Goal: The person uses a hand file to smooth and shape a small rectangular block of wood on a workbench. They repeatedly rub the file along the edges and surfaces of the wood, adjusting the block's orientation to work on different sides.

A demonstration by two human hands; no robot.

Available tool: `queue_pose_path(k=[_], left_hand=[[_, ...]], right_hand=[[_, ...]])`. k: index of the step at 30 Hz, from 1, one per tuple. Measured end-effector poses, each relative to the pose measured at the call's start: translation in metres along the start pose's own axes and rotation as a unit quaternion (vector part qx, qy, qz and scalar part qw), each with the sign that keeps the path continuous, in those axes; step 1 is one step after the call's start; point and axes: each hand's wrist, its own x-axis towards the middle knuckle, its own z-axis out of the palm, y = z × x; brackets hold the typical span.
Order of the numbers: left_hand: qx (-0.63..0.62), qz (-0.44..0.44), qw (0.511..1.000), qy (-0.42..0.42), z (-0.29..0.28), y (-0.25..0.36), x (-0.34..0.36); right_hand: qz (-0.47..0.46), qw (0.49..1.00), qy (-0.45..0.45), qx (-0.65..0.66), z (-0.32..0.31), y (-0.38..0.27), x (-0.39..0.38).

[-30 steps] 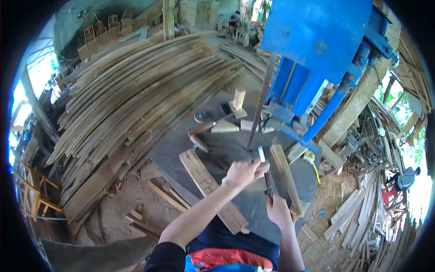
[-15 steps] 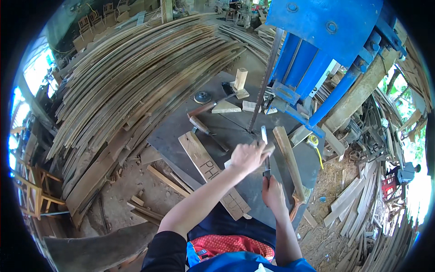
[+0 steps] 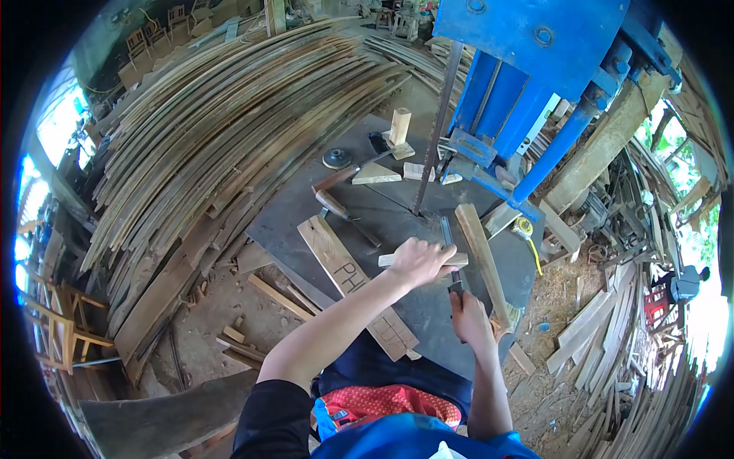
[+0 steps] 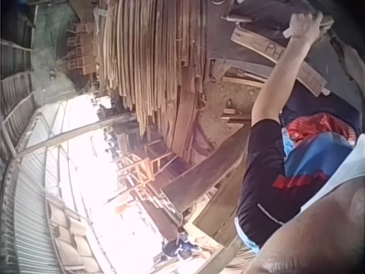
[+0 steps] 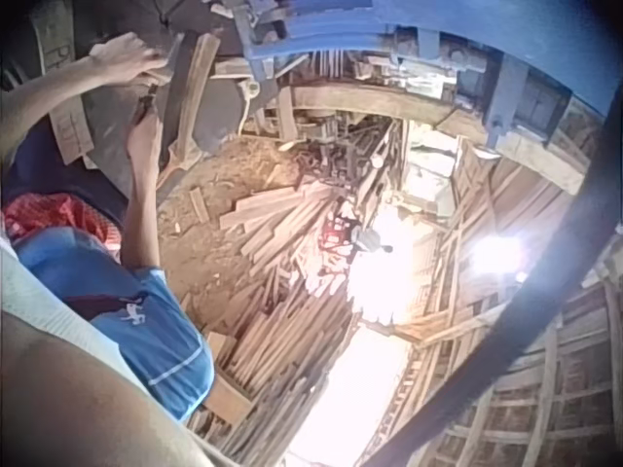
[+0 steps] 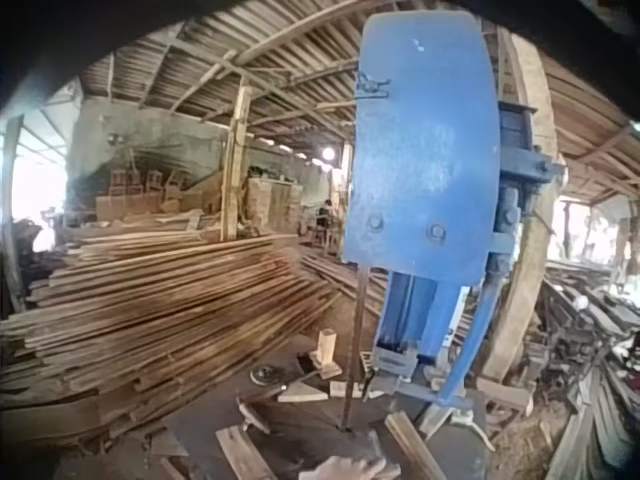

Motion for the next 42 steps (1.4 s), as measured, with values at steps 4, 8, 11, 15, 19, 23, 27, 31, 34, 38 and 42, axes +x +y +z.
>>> queue_pose_path(k=[4,8,11,15,19,23,27,31,34,38,42], left_hand=[[-0.028,-0.029,0.999,-0.008,-0.003,-0.001,-0.001],[-0.049,-0.029,0.998,-0.025,-0.014,-0.007,-0.004],[-0.043,-0.02,0.999,-0.009,-0.012,-0.003,-0.011],[-0.022,0.017,1.0,0.008,0.002,0.004,-0.021],[-0.007,-0.031,0.998,0.056,-0.003,0.014,-0.021],[-0.04,-0.121,0.987,0.103,0.008,-0.01,-0.022],[-0.075,-0.12,0.987,0.081,-0.008,-0.024,-0.021],[-0.095,0.004,0.994,0.05,-0.008,-0.006,-0.027],[-0.046,-0.049,0.997,0.032,-0.006,0.001,-0.022],[-0.051,-0.13,0.989,0.047,-0.009,-0.015,-0.015],[-0.054,-0.102,0.992,0.055,-0.009,-0.013,-0.021]], right_hand=[[0.055,0.995,-0.067,0.038,-0.015,0.0,-0.011],[0.048,0.994,-0.096,0.023,-0.02,0.0,-0.007],[-0.019,0.998,-0.06,-0.017,-0.015,0.015,-0.006],[-0.015,0.996,-0.072,-0.041,-0.013,0.022,0.003],[-0.063,0.997,-0.034,-0.03,-0.01,0.03,0.008],[-0.023,0.998,-0.035,-0.051,-0.011,-0.027,-0.021],[-0.025,0.996,-0.025,-0.079,-0.006,-0.018,-0.056],[-0.015,0.998,-0.009,-0.067,-0.005,-0.017,-0.029],[-0.005,0.999,-0.004,-0.046,0.0,-0.009,-0.013],[-0.006,0.999,-0.021,-0.049,0.0,-0.012,-0.032],[-0.016,0.998,-0.017,-0.051,-0.007,-0.003,-0.053]])
